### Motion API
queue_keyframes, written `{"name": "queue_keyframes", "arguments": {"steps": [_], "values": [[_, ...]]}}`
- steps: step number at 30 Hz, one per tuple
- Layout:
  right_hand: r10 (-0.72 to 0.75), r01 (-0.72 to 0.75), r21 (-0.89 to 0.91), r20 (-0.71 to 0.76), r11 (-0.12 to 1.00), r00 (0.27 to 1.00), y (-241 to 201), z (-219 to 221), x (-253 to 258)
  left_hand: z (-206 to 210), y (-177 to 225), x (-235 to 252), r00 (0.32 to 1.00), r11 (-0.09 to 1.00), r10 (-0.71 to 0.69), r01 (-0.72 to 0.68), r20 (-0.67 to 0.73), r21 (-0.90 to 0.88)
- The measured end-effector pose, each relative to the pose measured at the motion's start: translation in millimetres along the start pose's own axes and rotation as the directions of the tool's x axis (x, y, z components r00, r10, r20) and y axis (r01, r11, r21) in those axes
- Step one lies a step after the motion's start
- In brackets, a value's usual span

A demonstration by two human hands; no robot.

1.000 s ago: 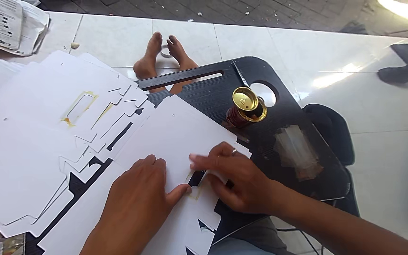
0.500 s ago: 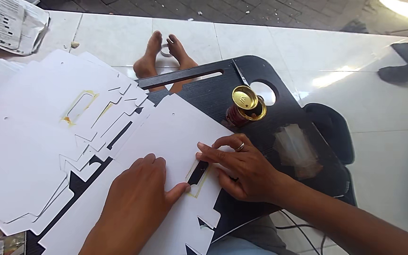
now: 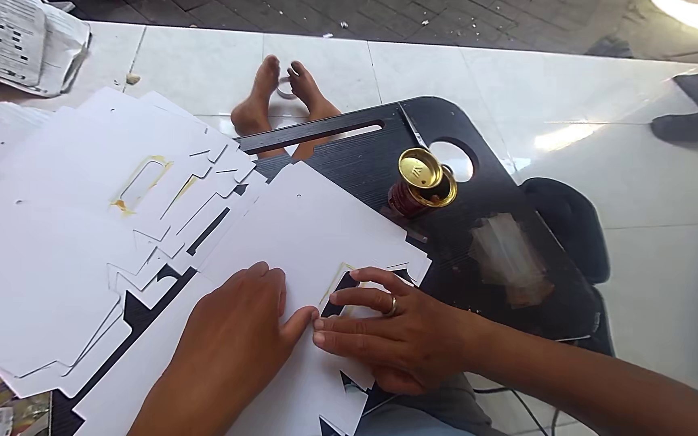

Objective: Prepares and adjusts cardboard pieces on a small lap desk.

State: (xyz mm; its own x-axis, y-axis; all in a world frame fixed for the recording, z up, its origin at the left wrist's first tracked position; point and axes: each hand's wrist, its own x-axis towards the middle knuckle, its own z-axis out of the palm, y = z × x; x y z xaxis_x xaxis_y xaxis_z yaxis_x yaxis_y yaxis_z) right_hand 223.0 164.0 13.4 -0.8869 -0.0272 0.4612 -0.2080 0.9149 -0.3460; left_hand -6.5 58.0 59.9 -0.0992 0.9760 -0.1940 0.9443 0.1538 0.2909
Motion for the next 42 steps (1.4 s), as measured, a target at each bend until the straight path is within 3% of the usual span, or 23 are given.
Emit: {"name": "queue_keyframes", "arguments": {"steps": [8,16,23,30,42], "values": [[0.047,-0.048,0.033,0.039,0.998,0.998,-10.5,-3.9,-21.9,0.7,3.2,-0.1,1.0,0.999,-0.031,0.031,0.004,0.011],[0.131,-0.126,0.101,-0.045,0.987,0.99,-14.2,-8.2,-27.4,2.5,16.1,-5.2,0.998,0.995,-0.058,0.06,-0.02,0.083],[0.222,-0.222,0.0,-0.061,0.975,0.973,3.5,-23.6,-37.8,0.9,18.9,-6.0,0.998,0.992,-0.069,0.068,0.002,0.109],[0.164,-0.161,0.066,-0.051,0.985,0.985,-6.0,-11.4,-29.7,1.4,18.8,-7.5,0.998,0.993,-0.059,0.06,-0.017,0.102],[0.239,-0.241,-0.063,-0.039,0.968,0.97,11.4,-19.4,-26.9,-1.0,20.3,-6.0,0.996,0.993,-0.085,0.083,0.017,0.085]]}}
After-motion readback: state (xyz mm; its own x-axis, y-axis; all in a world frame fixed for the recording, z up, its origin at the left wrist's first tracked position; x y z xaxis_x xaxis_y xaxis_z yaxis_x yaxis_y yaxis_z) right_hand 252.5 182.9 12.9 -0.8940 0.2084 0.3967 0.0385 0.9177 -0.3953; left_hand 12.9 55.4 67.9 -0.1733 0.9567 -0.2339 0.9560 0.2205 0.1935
